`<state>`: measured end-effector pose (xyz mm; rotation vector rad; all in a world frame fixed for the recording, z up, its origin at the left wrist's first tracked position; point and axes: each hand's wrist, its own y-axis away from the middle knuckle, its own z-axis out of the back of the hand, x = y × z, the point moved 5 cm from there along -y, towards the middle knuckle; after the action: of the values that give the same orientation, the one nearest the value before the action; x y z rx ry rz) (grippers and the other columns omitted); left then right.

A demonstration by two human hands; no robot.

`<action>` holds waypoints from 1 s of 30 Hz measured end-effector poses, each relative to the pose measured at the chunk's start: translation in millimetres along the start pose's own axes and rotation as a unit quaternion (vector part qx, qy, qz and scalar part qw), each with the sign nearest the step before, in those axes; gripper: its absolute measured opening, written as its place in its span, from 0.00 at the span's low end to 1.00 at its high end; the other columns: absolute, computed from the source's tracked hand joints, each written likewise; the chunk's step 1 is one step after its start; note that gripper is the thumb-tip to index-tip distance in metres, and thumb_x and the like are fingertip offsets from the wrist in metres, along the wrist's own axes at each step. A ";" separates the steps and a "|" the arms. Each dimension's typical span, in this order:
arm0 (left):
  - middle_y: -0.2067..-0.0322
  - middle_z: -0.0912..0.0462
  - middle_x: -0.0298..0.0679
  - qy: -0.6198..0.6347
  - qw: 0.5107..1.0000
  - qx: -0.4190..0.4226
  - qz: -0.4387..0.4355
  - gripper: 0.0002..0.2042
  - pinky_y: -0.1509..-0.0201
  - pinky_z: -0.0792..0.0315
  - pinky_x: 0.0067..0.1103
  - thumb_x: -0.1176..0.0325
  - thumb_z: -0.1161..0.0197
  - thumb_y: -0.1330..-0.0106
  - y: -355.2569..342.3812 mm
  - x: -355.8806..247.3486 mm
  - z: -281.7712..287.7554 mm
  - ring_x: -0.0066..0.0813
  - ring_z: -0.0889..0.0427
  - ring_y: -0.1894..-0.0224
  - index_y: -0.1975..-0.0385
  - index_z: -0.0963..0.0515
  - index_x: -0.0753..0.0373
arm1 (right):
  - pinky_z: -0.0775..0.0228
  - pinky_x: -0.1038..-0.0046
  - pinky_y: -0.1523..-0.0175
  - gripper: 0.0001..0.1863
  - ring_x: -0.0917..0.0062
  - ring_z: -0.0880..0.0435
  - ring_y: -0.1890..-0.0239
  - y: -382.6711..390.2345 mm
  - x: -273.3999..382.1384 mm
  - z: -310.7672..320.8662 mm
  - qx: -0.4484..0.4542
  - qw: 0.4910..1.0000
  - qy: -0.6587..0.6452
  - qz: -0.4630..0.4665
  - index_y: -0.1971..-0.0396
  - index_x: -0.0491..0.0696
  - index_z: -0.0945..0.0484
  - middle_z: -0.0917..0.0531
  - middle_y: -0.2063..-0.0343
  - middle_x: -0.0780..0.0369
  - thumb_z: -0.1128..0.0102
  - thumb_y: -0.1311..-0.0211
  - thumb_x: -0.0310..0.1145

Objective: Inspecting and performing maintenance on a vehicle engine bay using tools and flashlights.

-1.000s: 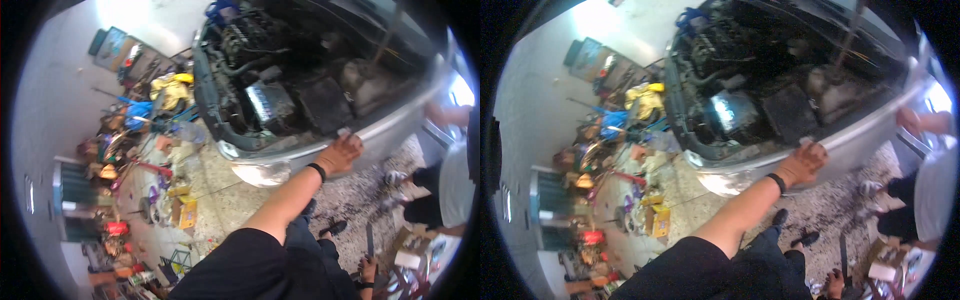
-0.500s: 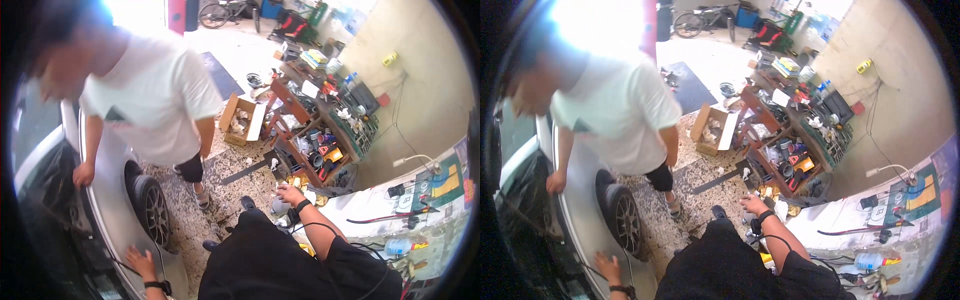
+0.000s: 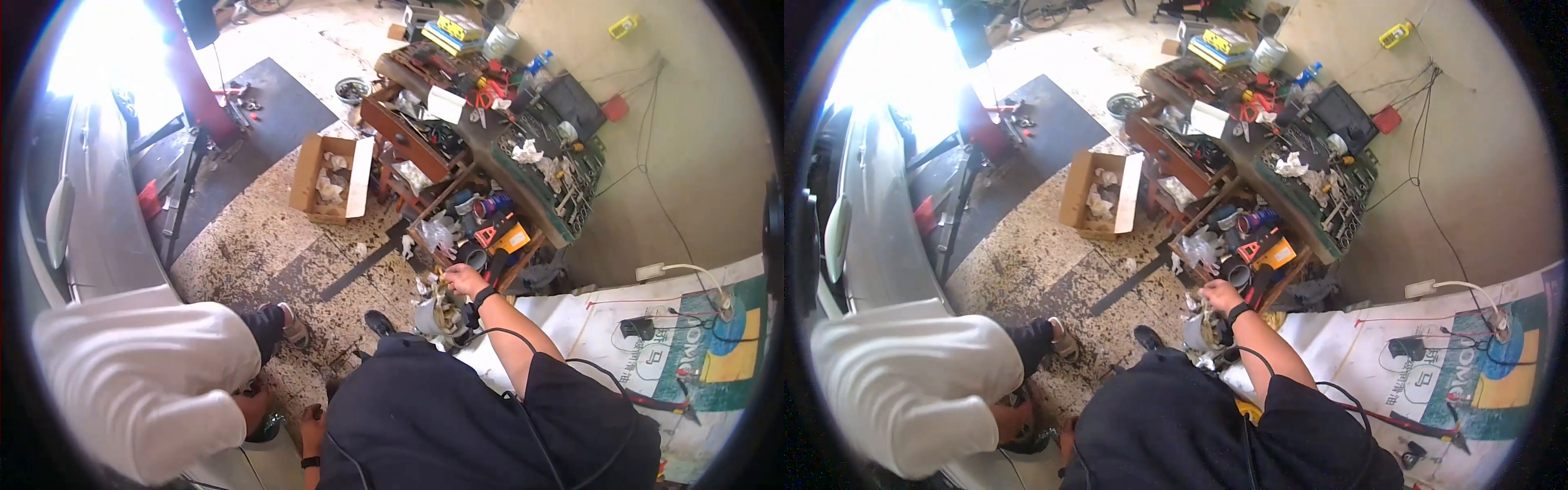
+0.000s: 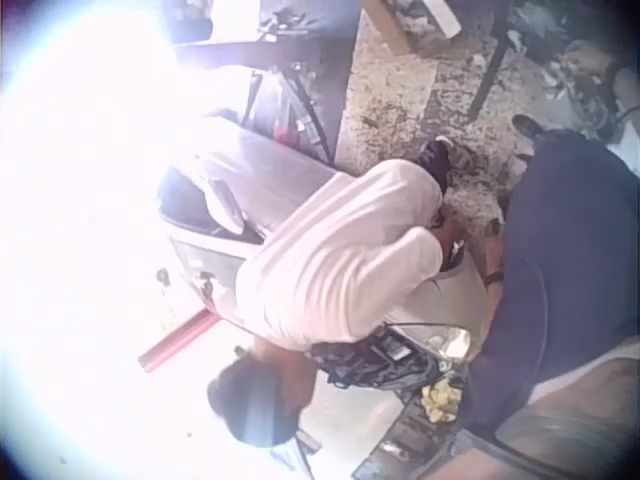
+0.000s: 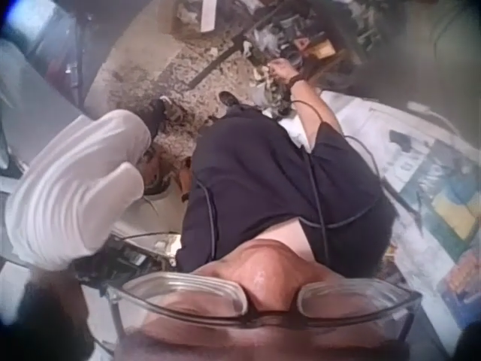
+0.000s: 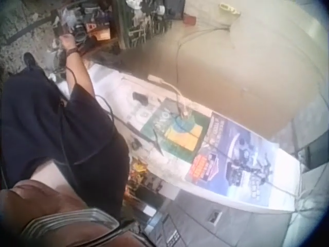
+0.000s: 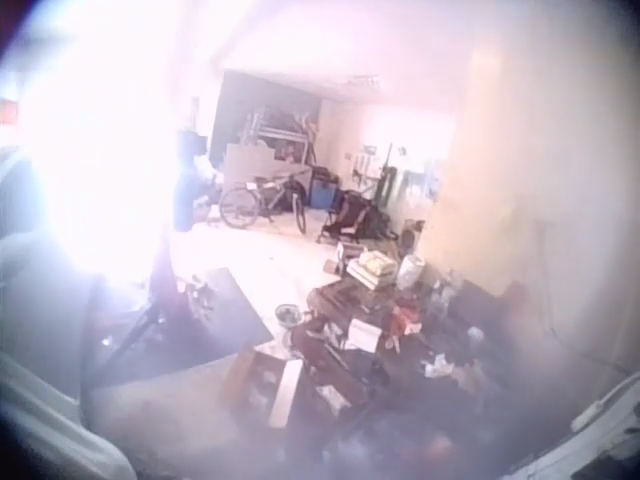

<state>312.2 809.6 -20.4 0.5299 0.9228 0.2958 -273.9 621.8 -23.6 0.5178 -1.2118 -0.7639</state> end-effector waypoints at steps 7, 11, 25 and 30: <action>0.55 0.18 0.51 -0.017 0.990 0.042 0.135 0.19 0.48 0.26 0.29 0.68 0.38 0.37 -2.0 -98.4 35.7 0.39 0.18 0.54 0.51 0.25 0.74 | 0.28 0.68 0.45 0.31 0.56 0.18 0.50 -29.0 -114.7 128.3 -0.346 0.922 0.164 -0.052 0.53 0.37 0.21 0.18 0.54 0.45 0.33 0.53 0.44; 0.55 0.18 0.53 -0.118 0.985 -0.009 0.129 0.18 0.49 0.25 0.27 0.69 0.38 0.38 5.5 -72.1 60.0 0.38 0.17 0.54 0.53 0.24 0.75 | 0.34 0.67 0.37 0.34 0.57 0.24 0.42 -41.3 -130.7 160.0 -0.345 0.919 0.143 -0.123 0.47 0.37 0.25 0.22 0.47 0.45 0.35 0.51 0.46; 0.59 0.16 0.47 -0.080 0.986 -0.005 0.146 0.18 0.51 0.25 0.27 0.64 0.35 0.38 14.2 -123.7 43.2 0.35 0.17 0.56 0.53 0.23 0.69 | 0.29 0.55 0.43 0.35 0.50 0.23 0.46 -60.7 -93.1 148.8 -0.433 0.871 0.133 -0.191 0.45 0.43 0.43 0.23 0.49 0.42 0.33 0.44 0.42; 0.60 0.16 0.51 -0.021 0.990 -0.080 0.116 0.20 0.52 0.25 0.31 0.60 0.37 0.38 20.7 -122.0 38.6 0.44 0.17 0.57 0.53 0.23 0.69 | 0.27 0.59 0.47 0.26 0.52 0.21 0.53 -46.4 -101.3 189.7 -0.493 0.862 0.081 -0.079 0.46 0.38 0.32 0.23 0.52 0.46 0.51 0.30 0.47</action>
<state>273.1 759.0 92.3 0.4945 0.7890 0.5628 -482.8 676.2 -66.6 -0.1822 -0.4923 -1.3245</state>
